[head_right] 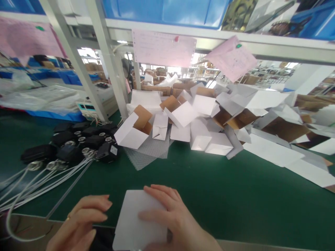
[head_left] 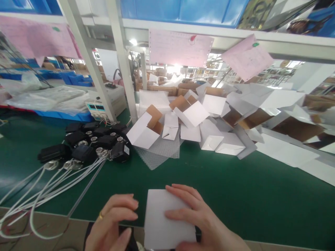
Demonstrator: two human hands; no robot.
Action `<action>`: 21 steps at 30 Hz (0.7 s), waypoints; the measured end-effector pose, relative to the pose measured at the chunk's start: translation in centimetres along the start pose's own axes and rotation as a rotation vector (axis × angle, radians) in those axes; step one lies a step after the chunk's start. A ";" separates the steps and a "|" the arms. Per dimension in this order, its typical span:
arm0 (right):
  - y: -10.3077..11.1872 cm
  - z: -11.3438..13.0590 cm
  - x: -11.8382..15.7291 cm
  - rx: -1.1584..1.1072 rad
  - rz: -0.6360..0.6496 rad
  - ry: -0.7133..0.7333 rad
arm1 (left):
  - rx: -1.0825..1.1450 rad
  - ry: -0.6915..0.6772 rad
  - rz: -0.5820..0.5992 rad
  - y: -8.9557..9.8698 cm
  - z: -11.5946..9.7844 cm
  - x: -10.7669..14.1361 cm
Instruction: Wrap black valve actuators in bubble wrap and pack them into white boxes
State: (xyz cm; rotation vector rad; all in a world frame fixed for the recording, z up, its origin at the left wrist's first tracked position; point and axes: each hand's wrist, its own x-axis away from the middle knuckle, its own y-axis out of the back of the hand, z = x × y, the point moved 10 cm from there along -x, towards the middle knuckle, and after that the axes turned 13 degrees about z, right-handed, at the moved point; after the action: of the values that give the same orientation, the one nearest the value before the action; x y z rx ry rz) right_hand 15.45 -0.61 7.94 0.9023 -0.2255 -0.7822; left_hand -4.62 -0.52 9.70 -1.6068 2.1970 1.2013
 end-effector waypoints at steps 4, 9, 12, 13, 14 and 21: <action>-0.1 1.2 -1.1 0.149 0.078 -0.026 | -0.211 -0.137 0.441 -4.1 -1.0 -1.9; 0.1 2.6 -0.6 0.301 -0.118 0.078 | -0.285 -0.204 0.496 -5.2 -1.7 -3.3; 0.0 2.3 -0.7 0.235 -0.085 0.033 | -0.323 -0.208 0.553 -5.5 -1.7 -3.2; 0.1 2.2 -0.8 0.196 -0.052 0.011 | -0.325 -0.213 0.566 -5.5 -1.6 -3.1; 0.2 2.0 -0.9 0.163 -0.019 -0.006 | -0.316 -0.219 0.573 -5.4 -1.6 -3.1; 0.4 2.3 -0.5 0.258 -0.001 0.009 | -0.092 -0.224 0.522 -4.5 -0.8 -2.8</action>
State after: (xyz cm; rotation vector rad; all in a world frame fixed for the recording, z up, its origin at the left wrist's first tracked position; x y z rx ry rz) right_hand 14.21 -1.57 9.76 1.1493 -0.3234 -0.7609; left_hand 0.65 0.51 9.50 -0.8797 2.5132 1.5387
